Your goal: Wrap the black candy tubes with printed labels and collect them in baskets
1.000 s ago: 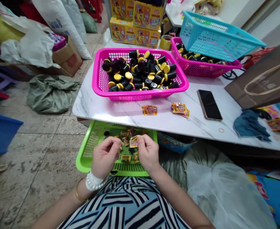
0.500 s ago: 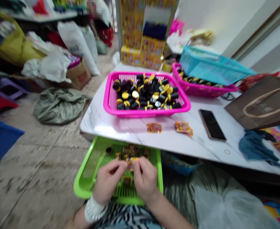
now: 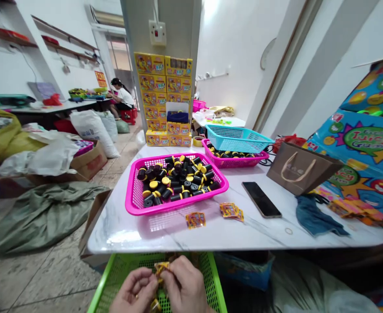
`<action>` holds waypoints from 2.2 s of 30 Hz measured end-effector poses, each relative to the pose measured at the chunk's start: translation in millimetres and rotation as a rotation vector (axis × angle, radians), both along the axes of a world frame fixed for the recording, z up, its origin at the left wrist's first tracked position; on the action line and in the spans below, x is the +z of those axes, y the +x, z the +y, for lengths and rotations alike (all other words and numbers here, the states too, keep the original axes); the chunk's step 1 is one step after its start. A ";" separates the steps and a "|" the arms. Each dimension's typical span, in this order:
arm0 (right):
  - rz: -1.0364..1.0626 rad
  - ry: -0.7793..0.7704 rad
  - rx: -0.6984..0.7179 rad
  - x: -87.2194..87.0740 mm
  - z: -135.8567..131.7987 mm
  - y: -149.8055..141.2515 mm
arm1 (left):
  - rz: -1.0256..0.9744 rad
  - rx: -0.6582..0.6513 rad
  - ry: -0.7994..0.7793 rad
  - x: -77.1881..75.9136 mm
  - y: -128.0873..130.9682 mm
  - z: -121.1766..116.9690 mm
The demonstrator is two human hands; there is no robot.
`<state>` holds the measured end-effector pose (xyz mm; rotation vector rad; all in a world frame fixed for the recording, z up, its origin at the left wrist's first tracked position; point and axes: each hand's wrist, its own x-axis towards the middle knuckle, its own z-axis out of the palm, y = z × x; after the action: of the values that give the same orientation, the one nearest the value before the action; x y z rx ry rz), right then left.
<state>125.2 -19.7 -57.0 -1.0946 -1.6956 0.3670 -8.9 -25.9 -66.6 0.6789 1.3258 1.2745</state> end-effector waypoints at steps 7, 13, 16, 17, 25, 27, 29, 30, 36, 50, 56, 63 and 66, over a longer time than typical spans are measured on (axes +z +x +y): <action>0.195 -0.232 0.023 11.9 -7.5 -1.7 | 0.291 -0.110 0.195 18.0 -2.4 -7.2; 0.186 -0.312 0.025 6.0 -17.3 4.6 | 0.323 -0.147 0.241 13.0 -1.5 -14.6; 0.127 -0.392 0.073 0.1 -19.2 2.8 | 0.267 -0.122 0.206 13.3 -2.6 -16.6; 0.105 -0.422 0.081 -2.1 -19.2 1.7 | 0.227 -0.122 0.172 12.7 -3.5 -16.8; -0.123 -0.391 0.237 55.8 4.6 32.8 | 0.027 -0.213 -0.027 0.4 -13.6 -14.5; -0.152 -0.258 0.095 92.9 35.2 56.5 | 0.031 -0.256 -0.078 1.5 -13.6 -13.3; -0.287 -0.115 -0.101 125.0 80.3 83.1 | 0.006 -0.290 -0.133 3.4 -11.7 -12.6; -0.401 -0.091 -0.149 137.3 105.9 96.8 | -0.015 -0.302 -0.154 3.6 -10.3 -12.6; -0.723 -0.102 -0.262 164.0 224.6 166.6 | -0.080 -0.358 -0.204 -11.0 -7.7 -13.4; -0.745 -0.155 -0.155 158.5 201.1 147.1 | -0.651 -0.197 -0.350 4.4 -13.0 9.6; -0.009 -0.406 0.246 135.9 53.7 91.2 | -0.767 -0.163 -0.390 -3.3 -6.1 -1.7; 0.544 -0.766 0.283 28.5 -4.4 61.2 | -0.772 -0.204 -0.422 -3.4 -1.0 -2.0; 0.609 -0.731 0.181 10.5 -5.3 56.9 | -0.801 -0.206 -0.436 -3.4 3.1 -2.7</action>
<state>182.1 -25.1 -46.5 -1.1644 -1.1155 1.3650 -5.8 -28.6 -70.0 -0.0278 0.7891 0.8913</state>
